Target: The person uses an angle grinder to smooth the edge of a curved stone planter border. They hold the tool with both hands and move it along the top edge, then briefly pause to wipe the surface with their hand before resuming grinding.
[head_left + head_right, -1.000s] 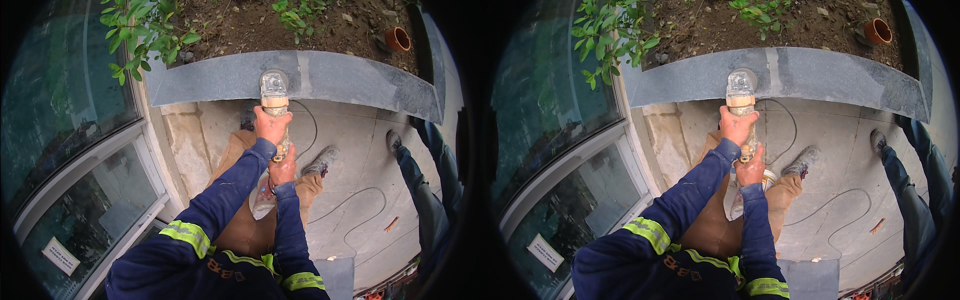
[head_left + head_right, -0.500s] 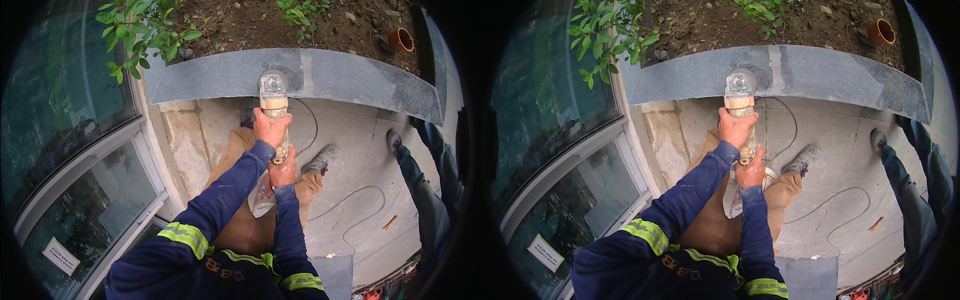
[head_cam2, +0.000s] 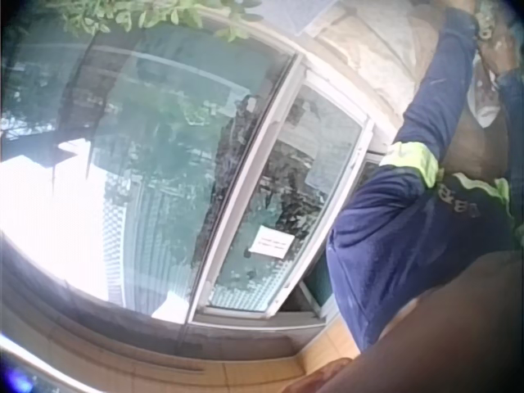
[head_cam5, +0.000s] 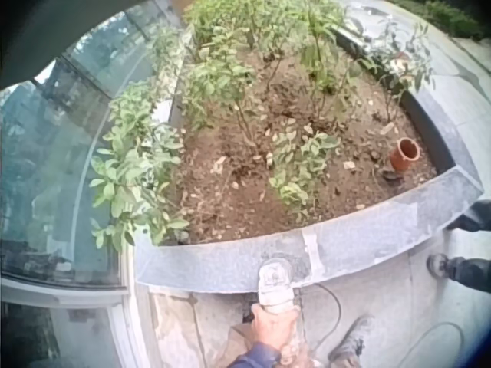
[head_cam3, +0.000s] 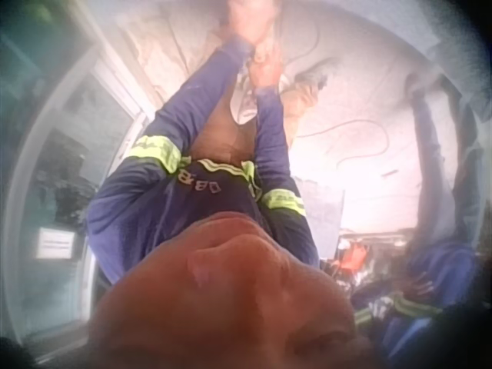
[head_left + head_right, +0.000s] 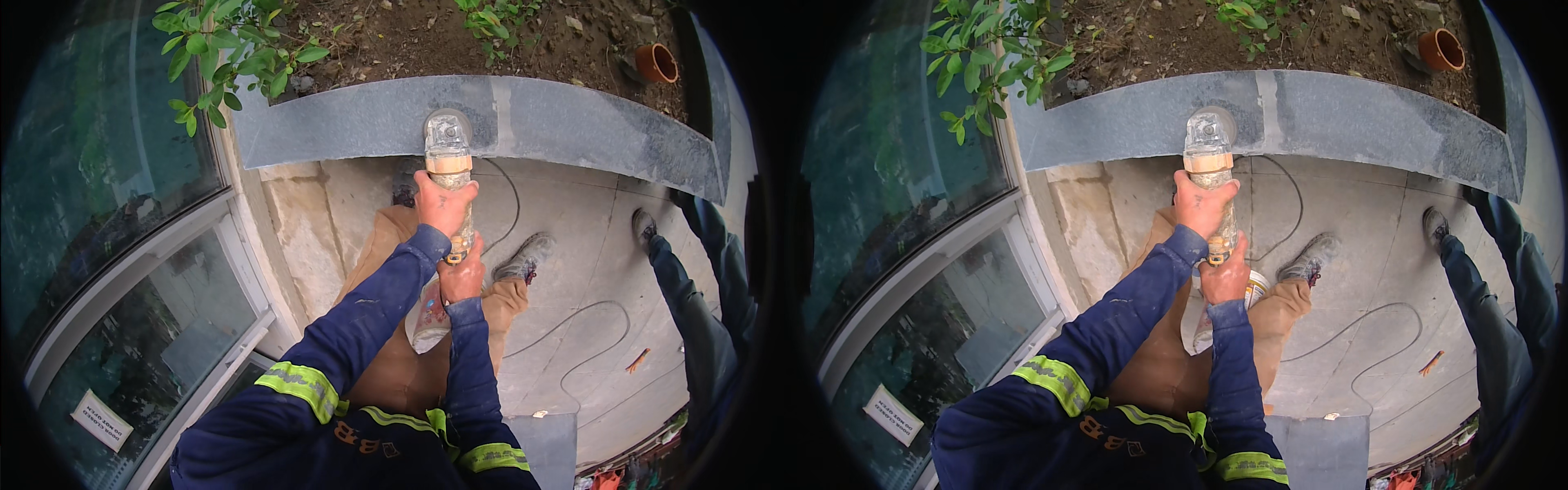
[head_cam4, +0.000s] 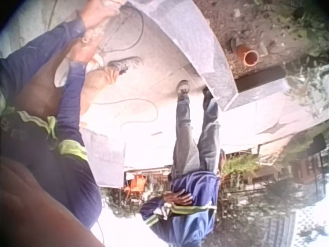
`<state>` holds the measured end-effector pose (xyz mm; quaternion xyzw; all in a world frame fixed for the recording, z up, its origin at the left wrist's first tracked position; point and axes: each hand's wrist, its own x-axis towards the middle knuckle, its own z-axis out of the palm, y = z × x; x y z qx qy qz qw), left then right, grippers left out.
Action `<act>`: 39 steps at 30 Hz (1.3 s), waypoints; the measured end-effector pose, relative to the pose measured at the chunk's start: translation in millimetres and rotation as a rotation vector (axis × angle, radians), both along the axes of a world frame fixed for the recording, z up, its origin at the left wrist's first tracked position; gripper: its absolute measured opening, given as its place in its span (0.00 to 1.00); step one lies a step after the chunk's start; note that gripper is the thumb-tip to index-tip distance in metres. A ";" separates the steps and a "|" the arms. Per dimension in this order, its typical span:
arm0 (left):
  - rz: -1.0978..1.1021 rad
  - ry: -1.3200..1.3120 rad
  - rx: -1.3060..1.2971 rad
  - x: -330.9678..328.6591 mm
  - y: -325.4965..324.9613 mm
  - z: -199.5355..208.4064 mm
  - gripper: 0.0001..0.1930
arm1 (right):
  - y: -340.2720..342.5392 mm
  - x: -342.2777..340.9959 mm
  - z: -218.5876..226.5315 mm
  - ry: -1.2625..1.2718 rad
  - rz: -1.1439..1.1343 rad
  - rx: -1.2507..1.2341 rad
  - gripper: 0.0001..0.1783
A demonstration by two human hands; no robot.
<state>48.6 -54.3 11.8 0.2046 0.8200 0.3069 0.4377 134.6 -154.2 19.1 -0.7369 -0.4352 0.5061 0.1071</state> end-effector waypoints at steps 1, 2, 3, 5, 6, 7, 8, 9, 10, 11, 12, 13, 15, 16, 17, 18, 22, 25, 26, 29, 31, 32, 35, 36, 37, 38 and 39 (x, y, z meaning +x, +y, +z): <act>-0.006 0.008 -0.009 -0.6 2.2 -0.2 0.33 | 2.5 -0.2 -2.4 0.002 -0.002 0.018 0.46; -0.012 0.017 -0.018 -2.6 5.7 -1.6 0.33 | 4.6 -0.4 -4.4 0.004 -0.004 0.035 0.46; -0.018 0.026 -0.027 -4.1 7.8 -3.1 0.34 | 7.1 -1.1 -5.5 0.011 -0.001 0.029 0.45; -0.040 0.007 0.013 -7.0 1.9 -7.7 0.34 | 11.6 -1.9 -5.0 0.025 0.005 0.017 0.44; -0.049 -0.003 0.031 -8.2 -2.8 -9.4 0.35 | 11.3 -1.1 -3.1 0.024 0.008 0.001 0.44; -0.053 -0.016 0.042 -7.0 -7.2 -11.2 0.35 | 10.3 1.0 -1.0 0.024 0.011 -0.016 0.43; -0.057 -0.030 0.053 -4.1 -11.5 -12.9 0.36 | 8.4 2.9 0.2 0.023 0.015 -0.033 0.43; -0.059 -0.043 0.071 -1.1 -12.5 -12.8 0.36 | 6.4 5.2 0.5 0.035 0.000 -0.002 0.43; -0.062 -0.035 0.075 2.0 -12.5 -13.3 0.36 | 3.4 7.4 -0.1 0.047 -0.014 0.029 0.42; -0.066 -0.026 0.080 5.2 -12.3 -13.7 0.36 | 2.2 8.4 -0.2 0.060 -0.028 0.060 0.42; -0.072 -0.017 0.079 6.8 -11.4 -12.2 0.35 | 3.3 7.6 -0.9 0.033 -0.023 0.043 0.43; -0.069 0.003 0.064 6.0 -8.6 -11.8 0.35 | 6.5 5.5 -1.5 0.007 -0.017 0.026 0.43; -0.064 0.044 0.033 2.3 -0.3 -10.1 0.34 | 10.9 2.1 -5.1 -0.003 0.000 0.013 0.43; -0.044 0.032 0.018 0.1 -0.3 -8.4 0.34 | 12.6 0.9 -7.3 0.013 0.011 0.017 0.43; -0.025 0.019 0.004 -2.4 -0.7 -6.9 0.34 | 12.8 0.6 -8.8 0.029 0.022 0.021 0.43; -0.003 0.006 -0.007 -4.9 0.0 -5.7 0.33 | 10.5 0.3 -9.2 0.026 0.028 0.029 0.43; -0.074 0.042 0.041 0.8 -11.5 -12.0 0.34 | -0.8 2.3 -4.7 0.059 -0.031 0.040 0.44; -0.091 0.032 0.034 5.3 -5.7 -9.9 0.34 | 7.7 2.9 -1.7 0.015 -0.036 0.010 0.45; -0.085 0.026 0.025 4.2 -2.0 -8.2 0.34 | 10.0 3.4 -2.0 -0.017 -0.021 -0.004 0.45; -0.049 0.021 0.005 1.9 0.5 -4.6 0.34 | 8.4 3.9 -6.8 -0.002 0.035 0.038 0.46; -0.059 0.044 0.009 4.2 -8.5 -5.8 0.35 | -1.7 9.1 -7.3 -0.020 0.043 0.041 0.45; -0.071 0.035 0.027 6.2 -10.7 -8.3 0.35 | -5.2 11.4 -7.3 -0.029 0.047 0.043 0.45; -0.087 0.004 0.061 14.8 -15.2 -11.5 0.35 | -1.8 14.0 5.4 -0.037 -0.003 0.022 0.44; -0.093 -0.010 0.069 17.0 -9.8 -10.2 0.35 | 1.2 13.4 6.2 -0.048 -0.016 0.030 0.44; -0.099 -0.022 0.076 17.9 -4.6 -8.9 0.34 | 5.8 11.2 5.6 -0.058 -0.029 0.038 0.44; -0.105 -0.025 0.082 16.0 -0.1 -7.6 0.35 | 9.7 9.2 4.1 -0.068 -0.042 0.046 0.44; -0.099 -0.008 0.062 14.2 4.2 -5.1 0.34 | 12.6 8.3 1.4 -0.046 -0.039 0.038 0.44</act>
